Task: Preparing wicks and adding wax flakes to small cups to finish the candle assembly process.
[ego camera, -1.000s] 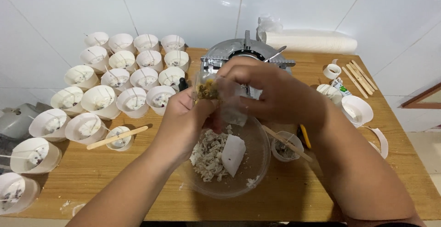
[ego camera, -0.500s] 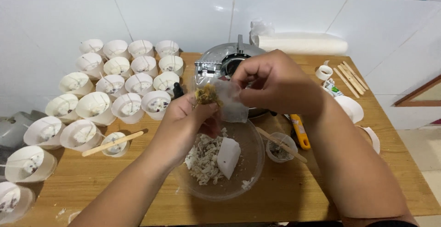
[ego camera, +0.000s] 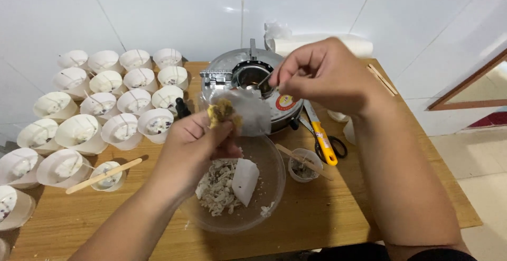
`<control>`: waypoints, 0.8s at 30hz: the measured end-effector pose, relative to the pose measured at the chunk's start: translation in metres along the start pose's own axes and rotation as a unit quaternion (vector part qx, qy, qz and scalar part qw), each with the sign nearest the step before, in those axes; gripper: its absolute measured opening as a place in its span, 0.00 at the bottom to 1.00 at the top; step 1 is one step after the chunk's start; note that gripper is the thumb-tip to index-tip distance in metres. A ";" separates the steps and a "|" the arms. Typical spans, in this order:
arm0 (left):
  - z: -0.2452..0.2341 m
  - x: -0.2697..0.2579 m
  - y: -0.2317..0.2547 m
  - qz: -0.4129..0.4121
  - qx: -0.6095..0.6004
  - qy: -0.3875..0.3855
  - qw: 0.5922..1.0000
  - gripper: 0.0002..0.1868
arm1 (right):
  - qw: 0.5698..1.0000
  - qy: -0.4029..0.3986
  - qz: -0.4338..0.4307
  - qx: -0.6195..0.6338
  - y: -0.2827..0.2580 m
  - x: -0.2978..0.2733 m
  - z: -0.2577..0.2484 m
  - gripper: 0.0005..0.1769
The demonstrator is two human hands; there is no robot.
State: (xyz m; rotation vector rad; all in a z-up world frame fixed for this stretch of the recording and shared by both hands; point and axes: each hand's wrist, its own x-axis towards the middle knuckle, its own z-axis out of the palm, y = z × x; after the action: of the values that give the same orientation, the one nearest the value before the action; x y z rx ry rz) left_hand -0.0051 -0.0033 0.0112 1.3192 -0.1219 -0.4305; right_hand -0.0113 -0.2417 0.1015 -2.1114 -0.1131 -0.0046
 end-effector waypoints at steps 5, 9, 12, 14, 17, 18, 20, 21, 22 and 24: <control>0.004 -0.001 0.009 0.020 -0.003 0.009 1.000 0.13 | 0.995 -0.057 -0.049 0.062 -0.001 -0.008 -0.007 0.03; 0.004 0.003 0.003 0.036 0.034 0.015 0.999 0.13 | 0.993 -0.110 -0.036 0.028 0.001 -0.009 0.002 0.01; 0.005 0.002 -0.001 0.043 0.033 0.007 0.998 0.13 | 0.984 -0.126 -0.033 0.124 0.011 -0.007 0.009 0.01; 0.008 -0.002 0.005 0.039 0.055 0.007 0.998 0.13 | 0.987 -0.120 -0.033 0.100 0.005 -0.009 0.007 0.02; 0.008 -0.005 0.007 0.040 0.089 -0.004 0.995 0.14 | 0.991 -0.118 -0.037 0.052 -0.001 -0.012 0.000 0.01; 0.007 -0.005 0.008 0.045 0.102 -0.015 0.994 0.14 | 0.991 -0.123 -0.042 0.028 -0.004 -0.013 -0.003 0.02; 0.007 -0.005 0.009 0.052 0.107 -0.019 0.993 0.16 | 0.992 -0.104 -0.026 0.060 -0.001 -0.015 -0.016 0.02; 0.007 -0.005 0.010 0.060 0.112 -0.021 0.992 0.18 | 0.992 -0.087 -0.011 0.092 -0.001 -0.015 -0.022 0.05; 0.009 -0.006 0.013 0.061 0.112 -0.020 0.992 0.18 | 0.992 -0.087 -0.011 0.092 0.004 -0.017 -0.032 0.05; 0.013 -0.008 0.019 0.027 0.114 0.031 0.993 0.20 | 0.993 -0.038 -0.094 0.056 0.012 -0.020 -0.053 0.08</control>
State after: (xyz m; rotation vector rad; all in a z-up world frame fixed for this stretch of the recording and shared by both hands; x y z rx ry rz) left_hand -0.0125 -0.0088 0.0337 1.5494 -0.1584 -0.3356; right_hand -0.0278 -0.2945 0.1175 -1.9826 -0.3496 -0.0308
